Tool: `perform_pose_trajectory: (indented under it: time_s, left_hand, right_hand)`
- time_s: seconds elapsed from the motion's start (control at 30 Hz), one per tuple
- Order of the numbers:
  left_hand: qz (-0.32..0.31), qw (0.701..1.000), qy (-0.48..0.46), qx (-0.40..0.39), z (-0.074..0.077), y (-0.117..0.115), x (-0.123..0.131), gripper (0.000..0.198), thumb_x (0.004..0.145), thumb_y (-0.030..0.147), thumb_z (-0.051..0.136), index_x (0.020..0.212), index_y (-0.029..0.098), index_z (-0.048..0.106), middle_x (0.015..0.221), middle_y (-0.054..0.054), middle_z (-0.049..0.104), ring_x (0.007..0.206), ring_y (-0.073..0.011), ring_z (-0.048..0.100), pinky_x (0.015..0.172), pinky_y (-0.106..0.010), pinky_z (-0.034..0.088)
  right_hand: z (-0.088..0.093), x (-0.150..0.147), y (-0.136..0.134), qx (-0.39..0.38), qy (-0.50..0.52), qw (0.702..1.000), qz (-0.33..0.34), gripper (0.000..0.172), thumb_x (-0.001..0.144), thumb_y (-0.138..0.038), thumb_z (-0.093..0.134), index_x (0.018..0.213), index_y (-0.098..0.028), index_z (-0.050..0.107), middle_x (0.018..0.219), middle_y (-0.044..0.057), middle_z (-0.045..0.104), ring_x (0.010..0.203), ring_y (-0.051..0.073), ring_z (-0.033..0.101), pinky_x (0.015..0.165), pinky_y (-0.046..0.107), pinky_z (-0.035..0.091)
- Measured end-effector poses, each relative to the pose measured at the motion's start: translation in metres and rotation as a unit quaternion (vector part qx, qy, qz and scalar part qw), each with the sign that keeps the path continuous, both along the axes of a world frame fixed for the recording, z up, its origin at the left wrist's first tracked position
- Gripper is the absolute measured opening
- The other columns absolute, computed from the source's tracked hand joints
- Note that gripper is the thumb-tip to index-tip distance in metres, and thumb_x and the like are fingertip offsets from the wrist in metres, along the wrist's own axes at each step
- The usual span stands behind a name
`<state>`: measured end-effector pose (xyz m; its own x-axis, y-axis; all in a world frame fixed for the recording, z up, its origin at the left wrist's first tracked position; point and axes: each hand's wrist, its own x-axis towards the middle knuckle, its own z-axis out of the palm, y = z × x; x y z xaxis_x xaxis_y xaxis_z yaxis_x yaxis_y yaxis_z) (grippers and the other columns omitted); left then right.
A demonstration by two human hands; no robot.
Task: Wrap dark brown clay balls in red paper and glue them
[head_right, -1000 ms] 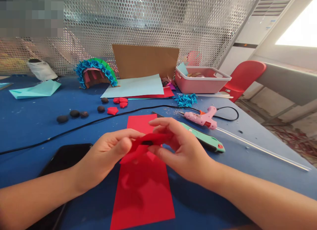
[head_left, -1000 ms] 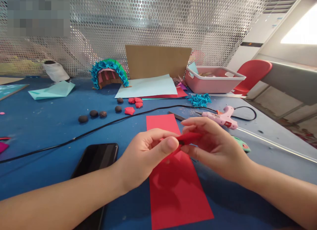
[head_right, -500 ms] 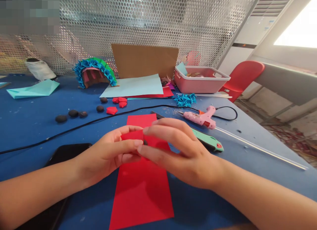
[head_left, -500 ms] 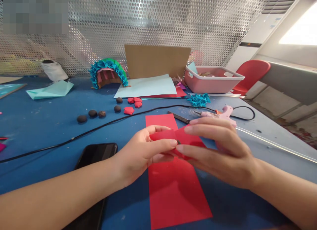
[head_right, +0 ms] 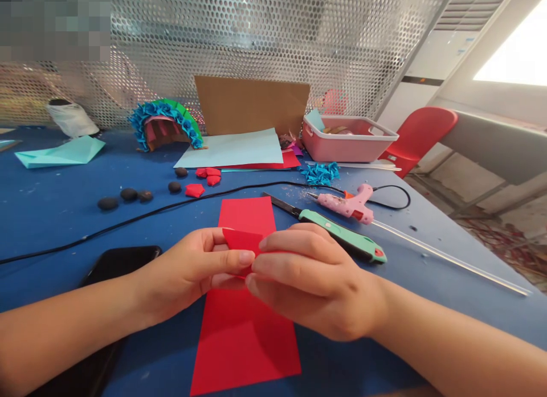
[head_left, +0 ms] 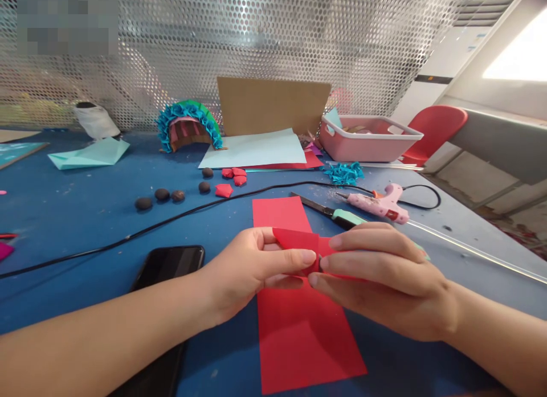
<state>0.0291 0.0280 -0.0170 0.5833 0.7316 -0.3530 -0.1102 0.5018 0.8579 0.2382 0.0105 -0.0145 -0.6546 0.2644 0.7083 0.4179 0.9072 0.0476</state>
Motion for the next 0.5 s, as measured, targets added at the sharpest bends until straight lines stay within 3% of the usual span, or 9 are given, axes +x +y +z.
perform_pose_trajectory:
  time_s: [0.17,0.27,0.4,0.5]
  left_hand:
    - [0.013,0.999,0.024,0.045,0.0,-0.003,-0.001,0.023,0.07,0.029,0.081,0.083,0.015,0.068,0.072,0.0,0.07,0.065,-0.0096,0.063,0.065,-0.02,0.049]
    - [0.015,0.995,0.033,0.089,0.0,-0.005,-0.003,0.023,0.069,0.025,0.081,0.081,0.016,0.065,0.075,0.0,0.072,0.069,-0.0119,0.066,0.064,-0.021,0.049]
    - [0.002,0.987,0.057,0.152,0.002,-0.008,-0.004,0.02,0.071,0.022,0.079,0.081,0.017,0.062,0.076,0.001,0.071,0.072,-0.0121,0.066,0.063,-0.02,0.049]
    - [0.0,0.984,0.04,0.173,0.003,-0.009,-0.003,0.018,0.072,0.019,0.078,0.08,0.017,0.062,0.082,0.0,0.073,0.082,-0.0133,0.068,0.073,-0.021,0.052]
  right_hand:
    - [-0.007,-0.009,-0.003,-0.056,0.02,0.997,-0.049,0.014,0.079,-0.013,0.067,0.082,-0.026,0.065,0.097,0.005,0.053,0.101,0.021,0.049,0.09,0.04,0.047]
    - [-0.01,-0.015,-0.004,-0.139,0.058,0.983,-0.1,0.016,0.077,-0.013,0.065,0.084,-0.024,0.056,0.104,0.006,0.045,0.102,0.021,0.049,0.089,0.04,0.045]
    - [-0.017,-0.018,-0.005,-0.259,0.115,0.948,-0.143,0.05,0.068,-0.015,0.067,0.11,-0.026,0.042,0.122,0.01,0.041,0.118,0.024,0.045,0.093,0.039,0.046]
    - [-0.022,-0.018,-0.003,-0.296,0.133,0.935,-0.145,0.063,0.068,-0.018,0.066,0.122,-0.026,0.034,0.127,0.011,0.043,0.12,0.025,0.046,0.088,0.036,0.049]
